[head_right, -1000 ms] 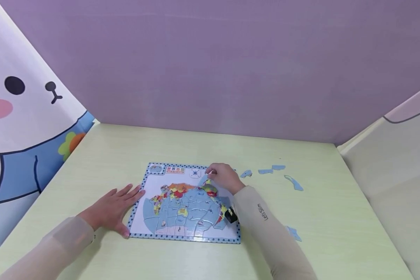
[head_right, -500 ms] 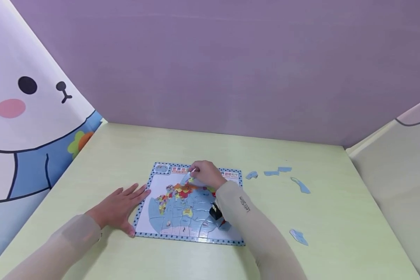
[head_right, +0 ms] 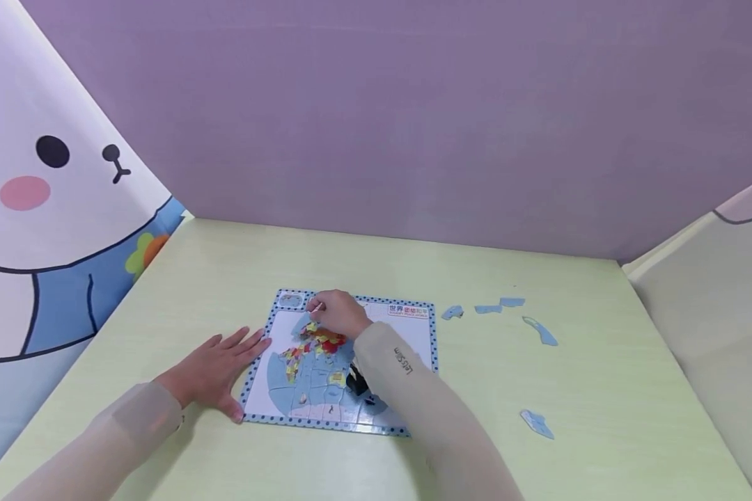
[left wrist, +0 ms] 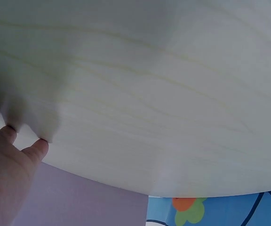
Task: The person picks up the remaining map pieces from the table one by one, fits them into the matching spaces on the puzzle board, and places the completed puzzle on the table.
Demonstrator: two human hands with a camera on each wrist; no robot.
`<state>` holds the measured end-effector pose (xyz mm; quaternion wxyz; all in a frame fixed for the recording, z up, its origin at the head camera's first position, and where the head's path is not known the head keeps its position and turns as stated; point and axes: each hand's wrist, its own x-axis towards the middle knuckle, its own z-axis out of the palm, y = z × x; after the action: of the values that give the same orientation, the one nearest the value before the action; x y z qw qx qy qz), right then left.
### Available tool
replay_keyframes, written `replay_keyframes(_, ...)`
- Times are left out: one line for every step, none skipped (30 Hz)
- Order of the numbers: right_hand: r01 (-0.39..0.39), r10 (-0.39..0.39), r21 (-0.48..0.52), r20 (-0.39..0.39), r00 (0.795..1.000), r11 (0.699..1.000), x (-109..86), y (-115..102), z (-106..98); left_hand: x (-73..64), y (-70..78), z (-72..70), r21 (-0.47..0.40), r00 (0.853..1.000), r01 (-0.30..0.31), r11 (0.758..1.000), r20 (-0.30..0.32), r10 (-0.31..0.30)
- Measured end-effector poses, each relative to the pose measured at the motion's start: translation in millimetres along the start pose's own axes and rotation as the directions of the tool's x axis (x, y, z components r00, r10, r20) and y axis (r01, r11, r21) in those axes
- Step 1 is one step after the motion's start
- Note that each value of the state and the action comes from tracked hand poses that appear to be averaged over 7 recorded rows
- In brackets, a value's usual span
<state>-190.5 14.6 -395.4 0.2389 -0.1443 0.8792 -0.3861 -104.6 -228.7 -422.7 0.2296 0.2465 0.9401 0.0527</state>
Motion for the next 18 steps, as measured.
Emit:
replay_keyframes(0.0,0.0,0.001,0.007,1.0,1.0,1.0,-2,3,-0.6,-0.3,0.4,0.0,1.0,0.0,1.0,0.001,0.0)
replay_keyframes(0.003,-0.003,0.001,0.015,1.0,1.0,2.3,-3,6,-1.1,-0.7,1.0,0.003,1.0,0.001,1.0,0.001,-0.001)
replay_keyframes(0.008,-0.008,0.002,0.022,1.0,1.0,3.6,-5,9,-1.7,-1.2,1.8,0.007,1.0,0.001,1.0,0.001,-0.001)
replay_keyframes(0.009,-0.009,0.0,0.021,1.0,1.0,4.7,-6,11,-0.6,-1.3,1.6,0.009,1.0,-0.002,1.0,-0.004,0.002)
replay_keyframes(0.006,-0.006,-0.002,0.021,1.0,1.0,5.9,-6,12,0.2,-1.6,1.6,0.009,1.0,-0.007,1.0,-0.009,0.007)
replay_keyframes(-0.002,0.002,-0.011,0.02,1.0,1.0,7.1,-7,13,0.7,-1.8,1.7,0.006,1.0,-0.01,1.0,-0.012,0.01)
replay_keyframes(-0.004,0.004,-0.019,0.019,1.0,1.0,8.3,-8,15,0.9,-2.1,2.0,0.007,1.0,-0.013,1.0,-0.015,0.013)
replay_keyframes(-0.004,0.004,-0.03,0.017,1.0,1.0,9.5,-9,16,0.8,-2.5,2.5,0.009,1.0,-0.014,1.0,-0.017,0.014)
replay_keyframes(-0.006,0.007,-0.036,0.015,1.0,0.999,10.6,-10,17,0.3,-2.7,2.7,0.005,1.0,-0.014,1.0,-0.019,0.014)
replay_keyframes(-0.006,0.006,-0.044,0.016,1.0,0.999,11.3,-11,19,-0.3,-2.9,3.3,0.005,1.0,-0.014,1.0,-0.019,0.014)
replay_keyframes(-0.004,0.005,-0.054,0.021,1.0,0.999,12.2,-12,20,-1.0,-2.9,3.8,0.006,1.0,-0.012,1.0,-0.018,0.012)
replay_keyframes(0.0,0.001,-0.064,0.024,1.0,0.998,13.0,-13,22,-1.6,-2.9,4.3,0.005,1.0,-0.01,1.0,-0.018,0.01)
replay_keyframes(0.008,-0.006,-0.069,0.029,1.0,0.998,13.9,-14,23,-1.8,-2.8,4.7,0.008,1.0,-0.008,1.0,-0.018,0.009)
replay_keyframes(0.012,-0.009,-0.078,0.033,0.999,0.997,14.7,-15,24,-2.1,-2.5,4.6,0.01,1.0,-0.011,1.0,-0.02,0.012)
replay_keyframes(0.015,-0.012,-0.093,0.034,0.999,0.996,15.4,-15,25,-2.1,-2.0,4.2,0.01,1.0,-0.015,1.0,-0.023,0.015)
replay_keyframes(0.015,-0.012,-0.109,0.033,0.999,0.994,15.9,-17,26,-1.6,-1.9,3.7,0.015,0.999,-0.018,1.0,-0.027,0.019)
replay_keyframes(0.013,-0.009,-0.124,0.031,0.999,0.992,16.4,-19,27,-1.1,-1.7,2.8,0.018,0.999,-0.02,1.0,-0.031,0.02)
replay_keyframes(0.01,-0.007,-0.135,0.027,1.0,0.991,16.7,-21,27,-0.4,-1.6,1.9,0.019,0.999,-0.022,1.0,-0.035,0.022)
